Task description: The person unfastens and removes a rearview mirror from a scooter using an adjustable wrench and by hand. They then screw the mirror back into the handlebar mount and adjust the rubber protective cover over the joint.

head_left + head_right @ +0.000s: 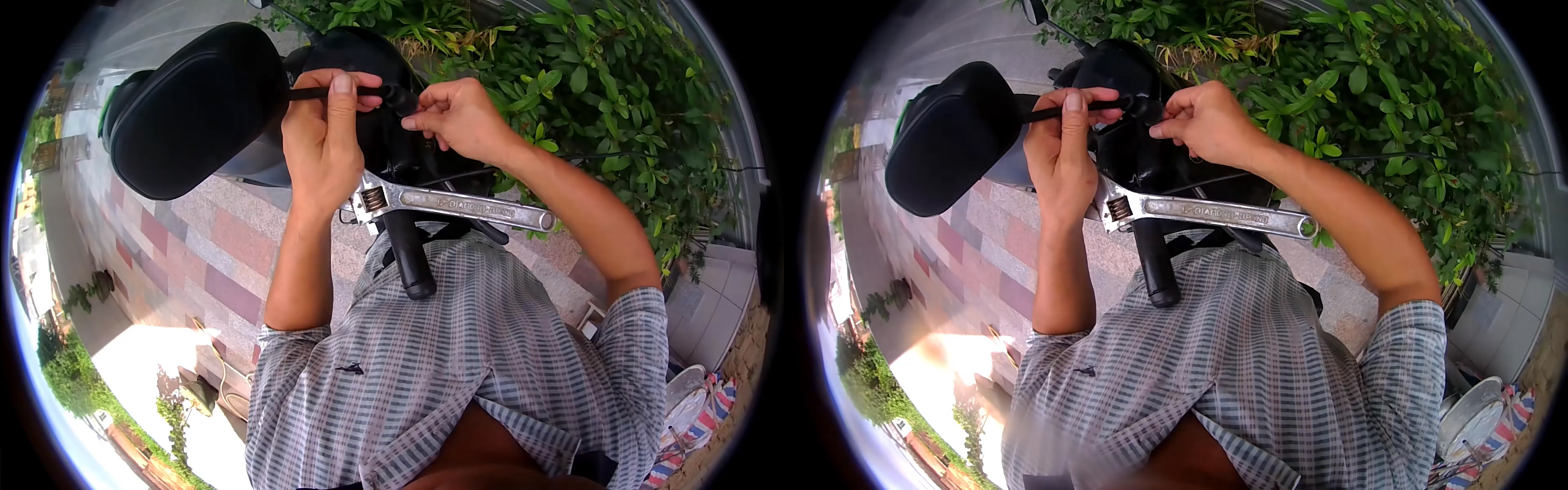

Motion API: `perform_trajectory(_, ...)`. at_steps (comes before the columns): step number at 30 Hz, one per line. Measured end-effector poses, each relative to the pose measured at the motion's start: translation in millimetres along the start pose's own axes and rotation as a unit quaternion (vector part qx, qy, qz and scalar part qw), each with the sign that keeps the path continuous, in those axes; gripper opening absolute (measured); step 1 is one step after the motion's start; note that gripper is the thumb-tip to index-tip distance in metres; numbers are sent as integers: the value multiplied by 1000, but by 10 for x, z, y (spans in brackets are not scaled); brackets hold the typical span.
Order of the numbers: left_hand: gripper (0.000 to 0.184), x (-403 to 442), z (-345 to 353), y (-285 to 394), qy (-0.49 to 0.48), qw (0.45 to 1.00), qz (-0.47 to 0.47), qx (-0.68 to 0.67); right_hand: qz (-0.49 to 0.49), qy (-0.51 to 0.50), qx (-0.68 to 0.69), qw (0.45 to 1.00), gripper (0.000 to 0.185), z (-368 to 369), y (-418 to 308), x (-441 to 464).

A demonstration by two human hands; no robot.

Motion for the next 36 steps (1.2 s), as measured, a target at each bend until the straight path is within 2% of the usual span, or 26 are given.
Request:
perform_trajectory(5, 25, 2, -51, -12, -17, 1000, -1, 4, -87, -16, -64, 994, 18, 26, -12, -6)
perform_trajectory(9, 30, -19, 1, 3, 3, 1000, 0, -5, -84, -34, -57, 994, 15, -14, 0, -38)
perform_trajectory(14, 26, -26, -2, 17, -13, 1000, 9, -2, -119, -42, -87, 988, 22, -6, -8, -26)
perform_trajectory(20, 25, -16, 3, 25, -25, 999, 14, 14, -111, -54, -75, 989, 17, -9, 64, 16)
perform_trajectory(23, 25, -13, -16, 24, -24, 1000, 12, 14, -125, -18, -46, 991, 17, 25, -10, -77)
perform_trajectory(26, 25, -23, 0, 26, -25, 1000, 11, 15, -88, 22, -87, 992, 18, 12, -34, -45)
perform_trajectory(32, 25, -45, 31, 46, -17, 999, 35, 22, -135, 65, -89, 985, 23, 69, 4, -90)
perform_trajectory(36, 26, -80, 65, 101, -23, 997, 47, 49, -144, 48, -90, 984, 24, 58, -43, -114)
Point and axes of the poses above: each hand's wrist, its own x-axis towards the middle knuckle, its own z-axis out of the palm, y = z × x, the point moved 4 cm from there along x, towards the middle knuckle, and after that the axes turned 11 degrees about z, right-handed, at the moved point
